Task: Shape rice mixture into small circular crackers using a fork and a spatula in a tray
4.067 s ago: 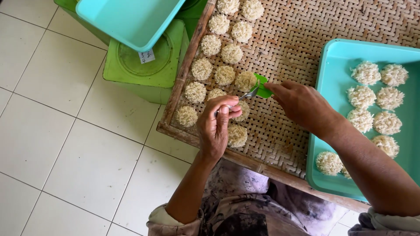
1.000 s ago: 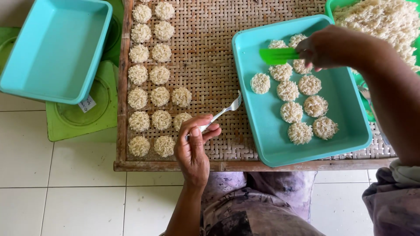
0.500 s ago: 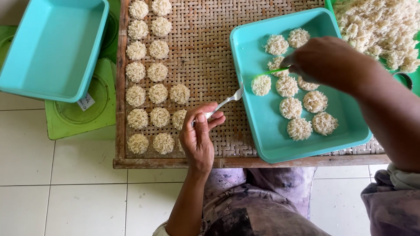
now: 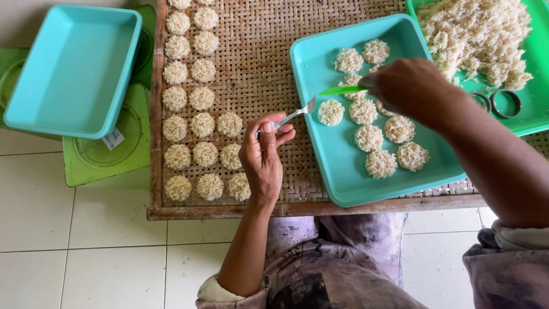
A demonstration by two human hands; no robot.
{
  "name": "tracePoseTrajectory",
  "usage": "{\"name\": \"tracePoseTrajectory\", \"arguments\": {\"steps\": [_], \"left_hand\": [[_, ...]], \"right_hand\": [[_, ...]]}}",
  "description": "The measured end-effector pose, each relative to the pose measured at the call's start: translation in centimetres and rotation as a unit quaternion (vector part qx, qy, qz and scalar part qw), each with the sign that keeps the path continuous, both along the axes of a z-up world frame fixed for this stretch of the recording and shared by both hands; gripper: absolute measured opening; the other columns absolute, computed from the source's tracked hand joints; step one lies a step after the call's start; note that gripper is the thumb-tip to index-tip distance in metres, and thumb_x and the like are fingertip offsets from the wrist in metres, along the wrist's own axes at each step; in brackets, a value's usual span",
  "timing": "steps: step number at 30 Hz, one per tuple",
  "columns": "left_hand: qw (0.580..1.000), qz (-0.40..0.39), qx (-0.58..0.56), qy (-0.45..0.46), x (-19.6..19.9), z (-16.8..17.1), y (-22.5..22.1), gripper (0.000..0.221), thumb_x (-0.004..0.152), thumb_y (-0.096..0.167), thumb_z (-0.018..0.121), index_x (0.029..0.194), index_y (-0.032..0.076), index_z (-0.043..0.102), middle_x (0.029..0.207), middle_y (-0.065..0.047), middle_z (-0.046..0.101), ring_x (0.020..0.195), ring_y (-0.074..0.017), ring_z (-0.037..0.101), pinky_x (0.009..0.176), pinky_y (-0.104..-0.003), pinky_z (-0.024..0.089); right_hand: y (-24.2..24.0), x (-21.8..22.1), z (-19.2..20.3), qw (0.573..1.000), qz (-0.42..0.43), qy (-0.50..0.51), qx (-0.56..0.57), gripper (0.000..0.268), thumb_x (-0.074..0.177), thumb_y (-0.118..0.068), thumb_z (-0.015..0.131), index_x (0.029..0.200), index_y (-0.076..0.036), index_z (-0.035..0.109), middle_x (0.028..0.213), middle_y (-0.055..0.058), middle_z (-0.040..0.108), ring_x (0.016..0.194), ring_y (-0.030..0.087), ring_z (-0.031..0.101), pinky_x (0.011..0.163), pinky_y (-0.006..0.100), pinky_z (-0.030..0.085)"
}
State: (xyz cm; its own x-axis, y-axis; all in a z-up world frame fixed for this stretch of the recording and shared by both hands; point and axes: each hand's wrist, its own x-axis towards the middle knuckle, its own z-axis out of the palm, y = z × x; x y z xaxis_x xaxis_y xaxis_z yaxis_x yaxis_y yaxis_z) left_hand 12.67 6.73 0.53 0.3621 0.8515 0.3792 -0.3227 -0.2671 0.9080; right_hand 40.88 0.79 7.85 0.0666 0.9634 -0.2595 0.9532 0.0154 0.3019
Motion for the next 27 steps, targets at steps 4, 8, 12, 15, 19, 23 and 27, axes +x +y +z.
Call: {"name": "tracePoseTrajectory", "arguments": {"steps": [4, 8, 12, 15, 19, 23, 27], "left_hand": [[0.999, 0.028, -0.015, 0.001, 0.5, 0.2, 0.1, 0.030, 0.111, 0.022, 0.040, 0.118, 0.003, 0.062, 0.114, -0.018, 0.067, 0.094, -0.0249, 0.074, 0.083, -0.040, 0.067], [1.000, -0.003, -0.014, 0.017, 0.2, 0.6, -0.2, 0.024, 0.111, 0.022, 0.043, 0.123, 0.007, 0.058, 0.120, -0.013, 0.066, 0.099, -0.0233, 0.073, 0.090, -0.035, 0.069], [1.000, -0.005, -0.003, 0.020, 0.3, 0.7, 0.0, 0.024, 0.110, 0.023, 0.043, 0.123, 0.007, 0.056, 0.118, -0.013, 0.066, 0.097, -0.0230, 0.073, 0.088, -0.034, 0.069], [1.000, 0.000, -0.019, 0.009, 0.3, 0.4, 0.1, 0.024, 0.110, 0.022, 0.044, 0.123, 0.005, 0.057, 0.119, -0.013, 0.066, 0.097, -0.0221, 0.072, 0.088, -0.034, 0.068], [1.000, -0.010, -0.018, 0.005, 0.9, 0.6, -0.1, 0.024, 0.111, 0.022, 0.044, 0.123, 0.005, 0.056, 0.120, -0.013, 0.066, 0.097, -0.0222, 0.072, 0.089, -0.034, 0.068], [0.999, -0.013, -0.043, 0.015, 1.1, 0.7, -0.3, 0.028, 0.110, 0.024, 0.043, 0.119, 0.002, 0.058, 0.117, -0.013, 0.065, 0.096, -0.0221, 0.071, 0.088, -0.035, 0.067], [0.999, -0.007, -0.023, 0.021, 1.2, 0.7, 0.1, 0.029, 0.109, 0.024, 0.044, 0.118, 0.001, 0.058, 0.114, -0.015, 0.066, 0.095, -0.0229, 0.072, 0.087, -0.034, 0.068]], "right_hand": [[0.2, -3.5, 4.0, 0.998, -0.007, 0.034, -0.051, 0.014, 0.097, -0.010, 0.060, 0.092, -0.011, 0.073, 0.074, 0.005, 0.071, 0.061, 0.018, 0.072, 0.060, 0.027, 0.063], [-0.7, -2.4, 3.5, 0.998, -0.054, 0.022, -0.025, 0.028, 0.106, -0.020, 0.051, 0.130, -0.025, 0.064, 0.080, 0.004, 0.076, 0.044, 0.011, 0.065, 0.035, 0.020, 0.055], [-1.3, -3.7, 2.6, 0.985, -0.084, 0.140, -0.054, 0.032, 0.102, -0.013, 0.053, 0.132, -0.016, 0.061, 0.081, 0.010, 0.077, 0.048, 0.014, 0.072, 0.040, 0.024, 0.061], [-2.7, -4.0, 4.0, 0.975, -0.146, 0.155, -0.058, 0.035, 0.100, -0.016, 0.054, 0.134, -0.022, 0.060, 0.080, 0.010, 0.078, 0.041, 0.018, 0.068, 0.037, 0.030, 0.059], [-4.6, -2.3, 1.2, 0.998, -0.023, -0.038, -0.041, 0.017, 0.106, -0.016, 0.050, 0.120, -0.008, 0.056, 0.072, 0.008, 0.072, 0.039, 0.007, 0.069, 0.030, 0.014, 0.059], [-5.8, -3.7, 0.3, 0.998, -0.028, 0.015, -0.048, 0.020, 0.105, -0.020, 0.051, 0.119, -0.006, 0.055, 0.068, 0.007, 0.070, 0.036, 0.004, 0.065, 0.027, 0.013, 0.054], [-6.9, -3.5, 1.5, 0.986, 0.060, -0.158, -0.011, 0.014, 0.103, -0.013, 0.051, 0.110, -0.003, 0.057, 0.075, 0.000, 0.063, 0.036, 0.004, 0.057, 0.038, 0.018, 0.060]]}}
